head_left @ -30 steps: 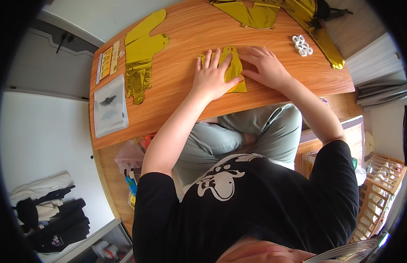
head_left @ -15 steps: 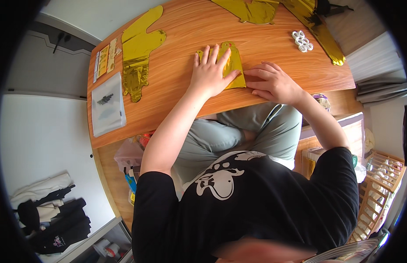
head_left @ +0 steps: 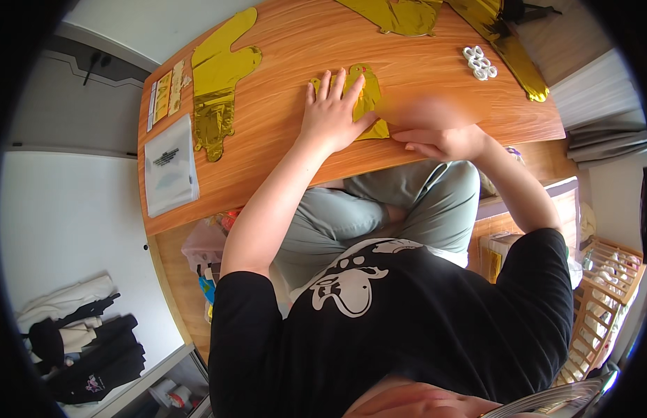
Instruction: The person spreads out a foil balloon on the table, flattens it, and folds it into a compact square by hand.
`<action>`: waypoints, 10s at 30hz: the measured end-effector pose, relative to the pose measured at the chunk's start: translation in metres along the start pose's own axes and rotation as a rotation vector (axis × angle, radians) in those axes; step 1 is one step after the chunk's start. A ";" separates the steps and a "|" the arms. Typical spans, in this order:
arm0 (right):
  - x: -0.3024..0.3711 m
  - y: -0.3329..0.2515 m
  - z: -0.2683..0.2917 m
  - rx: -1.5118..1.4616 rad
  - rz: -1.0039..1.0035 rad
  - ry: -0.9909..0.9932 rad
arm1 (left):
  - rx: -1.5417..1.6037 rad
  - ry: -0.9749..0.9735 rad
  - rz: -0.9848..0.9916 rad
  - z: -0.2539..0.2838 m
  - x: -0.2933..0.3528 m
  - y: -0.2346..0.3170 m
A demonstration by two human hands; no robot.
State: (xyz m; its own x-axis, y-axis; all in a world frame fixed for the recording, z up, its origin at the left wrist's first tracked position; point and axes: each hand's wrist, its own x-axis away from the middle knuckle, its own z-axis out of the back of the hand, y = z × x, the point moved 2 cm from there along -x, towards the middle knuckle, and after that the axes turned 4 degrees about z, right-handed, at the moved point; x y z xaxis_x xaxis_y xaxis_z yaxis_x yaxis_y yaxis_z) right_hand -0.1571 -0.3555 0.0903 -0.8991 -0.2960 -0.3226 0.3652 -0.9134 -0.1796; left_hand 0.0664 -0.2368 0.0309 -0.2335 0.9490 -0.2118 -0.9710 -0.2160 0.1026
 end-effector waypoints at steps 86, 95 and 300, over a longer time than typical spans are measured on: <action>-0.035 0.036 -0.021 0.051 -0.029 0.142 | 0.182 -0.075 -0.348 0.019 0.029 -0.031; -0.049 0.041 -0.026 0.182 0.079 0.177 | 0.136 -0.054 -0.347 0.017 0.030 -0.030; -0.020 -0.040 -0.019 -0.191 -0.053 0.072 | 0.130 -0.072 -0.428 0.011 0.034 -0.013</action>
State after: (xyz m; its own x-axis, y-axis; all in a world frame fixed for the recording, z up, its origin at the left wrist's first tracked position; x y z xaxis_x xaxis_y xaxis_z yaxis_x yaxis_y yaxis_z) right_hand -0.1488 -0.3077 0.0866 -0.9012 -0.2218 -0.3724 0.3632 -0.8555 -0.3692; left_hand 0.0718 -0.1997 0.0332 0.1964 0.9610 -0.1945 -0.9637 0.2259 0.1427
